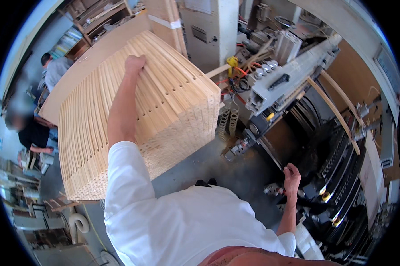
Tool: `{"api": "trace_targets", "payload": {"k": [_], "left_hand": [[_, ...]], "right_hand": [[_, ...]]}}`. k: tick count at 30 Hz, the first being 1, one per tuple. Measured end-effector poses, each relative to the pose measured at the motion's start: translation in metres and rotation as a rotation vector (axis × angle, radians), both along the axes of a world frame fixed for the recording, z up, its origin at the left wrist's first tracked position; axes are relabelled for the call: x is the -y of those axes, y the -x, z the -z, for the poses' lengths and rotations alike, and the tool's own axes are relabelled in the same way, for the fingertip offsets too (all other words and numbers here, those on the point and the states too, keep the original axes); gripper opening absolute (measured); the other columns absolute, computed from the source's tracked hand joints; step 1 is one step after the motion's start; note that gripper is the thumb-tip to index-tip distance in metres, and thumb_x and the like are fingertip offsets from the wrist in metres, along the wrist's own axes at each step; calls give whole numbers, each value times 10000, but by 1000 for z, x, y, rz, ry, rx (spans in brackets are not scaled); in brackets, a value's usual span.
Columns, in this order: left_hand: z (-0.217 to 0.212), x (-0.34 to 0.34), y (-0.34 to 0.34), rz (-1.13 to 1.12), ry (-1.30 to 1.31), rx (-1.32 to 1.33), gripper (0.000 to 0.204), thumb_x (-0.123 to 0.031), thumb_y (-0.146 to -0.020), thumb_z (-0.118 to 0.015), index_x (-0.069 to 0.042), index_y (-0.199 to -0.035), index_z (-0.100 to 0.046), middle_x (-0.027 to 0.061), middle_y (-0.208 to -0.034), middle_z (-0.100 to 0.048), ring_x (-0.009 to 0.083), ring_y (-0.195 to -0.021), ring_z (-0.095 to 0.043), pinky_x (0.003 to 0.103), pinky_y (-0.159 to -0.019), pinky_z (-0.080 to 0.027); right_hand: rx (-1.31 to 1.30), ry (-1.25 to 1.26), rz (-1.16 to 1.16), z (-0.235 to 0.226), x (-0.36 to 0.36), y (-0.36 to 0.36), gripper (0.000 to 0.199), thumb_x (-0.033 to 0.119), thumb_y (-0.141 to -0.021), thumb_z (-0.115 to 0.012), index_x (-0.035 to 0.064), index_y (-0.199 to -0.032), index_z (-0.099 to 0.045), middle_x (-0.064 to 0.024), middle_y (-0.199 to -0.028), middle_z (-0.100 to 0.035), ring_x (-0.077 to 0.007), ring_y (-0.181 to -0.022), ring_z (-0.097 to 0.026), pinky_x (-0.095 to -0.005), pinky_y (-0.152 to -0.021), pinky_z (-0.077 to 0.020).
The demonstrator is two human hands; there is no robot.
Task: The person repeatedly picks up thin wooden planks from a stack and feeds them into a machine. They handle the planks one at a time, placing them into a slot on the machinery and then returning to the stack to retrieve the next piece. The process is continuous and repetitive throughout the clip.
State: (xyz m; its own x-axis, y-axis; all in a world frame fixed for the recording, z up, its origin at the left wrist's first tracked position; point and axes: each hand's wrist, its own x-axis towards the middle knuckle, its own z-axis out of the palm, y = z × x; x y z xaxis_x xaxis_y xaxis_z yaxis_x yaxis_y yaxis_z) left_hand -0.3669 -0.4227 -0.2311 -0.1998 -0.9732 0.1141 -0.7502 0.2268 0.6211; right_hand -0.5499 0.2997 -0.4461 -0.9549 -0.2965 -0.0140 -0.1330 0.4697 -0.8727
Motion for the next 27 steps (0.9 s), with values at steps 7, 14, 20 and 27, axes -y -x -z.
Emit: {"api": "trace_targets", "payload": {"k": [7, 14, 20, 27], "left_hand": [[18, 14, -26, 228, 215, 72, 520, -473, -857, -637, 25, -988, -709, 179, -769, -708, 271, -650, -689, 366, -696, -564], [5, -273, -32, 643, 545, -316, 376, -255, -959, -631, -2, -1236, -630, 176, -1256, -630, 274, -1134, -605, 358, -948, -487], [174, -523, -25, 1056, -104, -340, 309, -177, -973, -618, 3, -1224, -631, 107, -1143, -664, 185, -1027, -628, 312, -902, -505], [289, -672, -21, 1560, -650, 150, 322, -186, -937, -661, 18, -1187, -651, 110, -1047, -701, 158, -933, -658, 276, -832, -524]], "right_hand": [[44, -7, 78, 38, -40, -51, 310, 155, -912, -694, -34, -1156, -659, -93, -980, -708, -158, -857, -658, -289, -817, -515], [194, 44, 161, 50, -92, -122, 319, 141, -931, -670, -21, -1204, -638, -118, -1033, -706, -177, -954, -677, -292, -850, -525], [80, -208, 147, 84, -192, -180, 348, 175, -855, -678, 42, -1175, -649, -161, -1159, -644, -353, -1041, -631, -443, -905, -511], [-79, -608, 934, 107, -294, -403, 429, 88, -761, -717, 62, -1177, -618, -172, -1237, -592, -382, -1137, -562, -480, -951, -463]]}}
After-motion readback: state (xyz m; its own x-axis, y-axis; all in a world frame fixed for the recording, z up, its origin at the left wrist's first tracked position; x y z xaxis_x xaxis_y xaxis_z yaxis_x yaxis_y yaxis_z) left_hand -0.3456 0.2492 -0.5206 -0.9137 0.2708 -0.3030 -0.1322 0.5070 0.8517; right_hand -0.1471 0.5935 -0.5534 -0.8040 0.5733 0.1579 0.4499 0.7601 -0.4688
